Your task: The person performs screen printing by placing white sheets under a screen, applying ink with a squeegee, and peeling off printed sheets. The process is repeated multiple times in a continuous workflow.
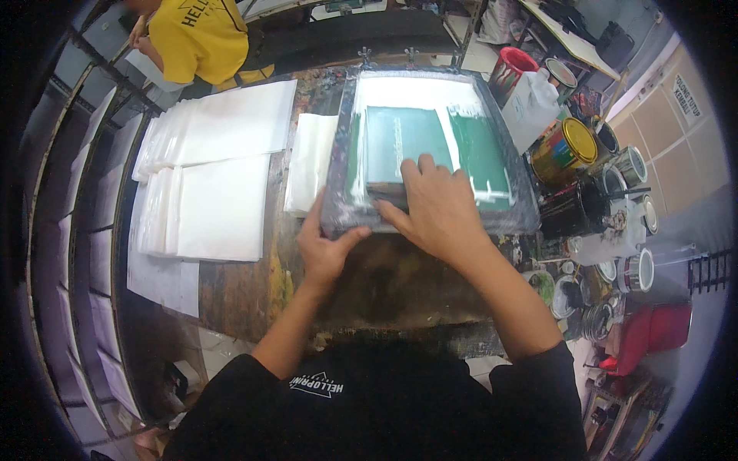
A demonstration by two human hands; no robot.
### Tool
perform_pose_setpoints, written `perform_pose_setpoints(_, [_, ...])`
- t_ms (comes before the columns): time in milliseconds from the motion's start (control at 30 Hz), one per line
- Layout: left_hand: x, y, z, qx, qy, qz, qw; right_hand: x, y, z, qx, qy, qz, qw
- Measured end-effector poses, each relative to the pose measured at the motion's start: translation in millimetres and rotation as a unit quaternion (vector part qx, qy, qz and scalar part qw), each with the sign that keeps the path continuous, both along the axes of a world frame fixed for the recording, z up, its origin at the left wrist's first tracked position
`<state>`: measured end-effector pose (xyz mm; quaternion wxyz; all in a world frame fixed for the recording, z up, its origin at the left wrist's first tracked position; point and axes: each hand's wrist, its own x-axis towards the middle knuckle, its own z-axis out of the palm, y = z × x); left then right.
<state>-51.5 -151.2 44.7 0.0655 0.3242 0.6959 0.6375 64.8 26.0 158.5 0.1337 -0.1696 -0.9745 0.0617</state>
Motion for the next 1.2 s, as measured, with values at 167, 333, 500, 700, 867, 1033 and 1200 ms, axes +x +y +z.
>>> perform_pose_setpoints(167, [-26.2,38.1,66.3,0.179,0.071,-0.023,0.981,-35.6,27.5,49.7,0.186,0.247,-0.019,0.951])
perform_pose_setpoints(333, [-65.0,20.4,19.0,-0.344,0.374,0.127,0.852,-64.8,55.4,94.4,0.214,0.282,-0.019,0.935])
perform_pose_setpoints(500, [-59.6,19.1,-10.2,-0.476,0.382,0.113,0.784,-75.1,63.9,123.2,0.188,0.261,-0.014,0.947])
perform_pose_setpoints(700, [-69.6,33.2,59.7,-0.237,0.049,0.094,0.966,-80.7,61.9,144.7,0.087,0.216,-0.038,0.972])
perform_pose_setpoints(867, [-167.4,-26.6,59.4,-0.234,0.162,0.196,0.938,-80.3,65.8,146.9,0.077,0.203,-0.033,0.976])
perform_pose_setpoints(1033, [-218.3,-64.1,48.8,-0.412,0.378,0.450,0.696,-78.3,66.7,141.5,0.099,0.223,-0.006,0.970])
perform_pose_setpoints(1200, [-55.3,66.3,14.8,-0.177,0.239,-0.048,0.954,-72.7,68.3,140.9,0.084,0.205,-0.030,0.975])
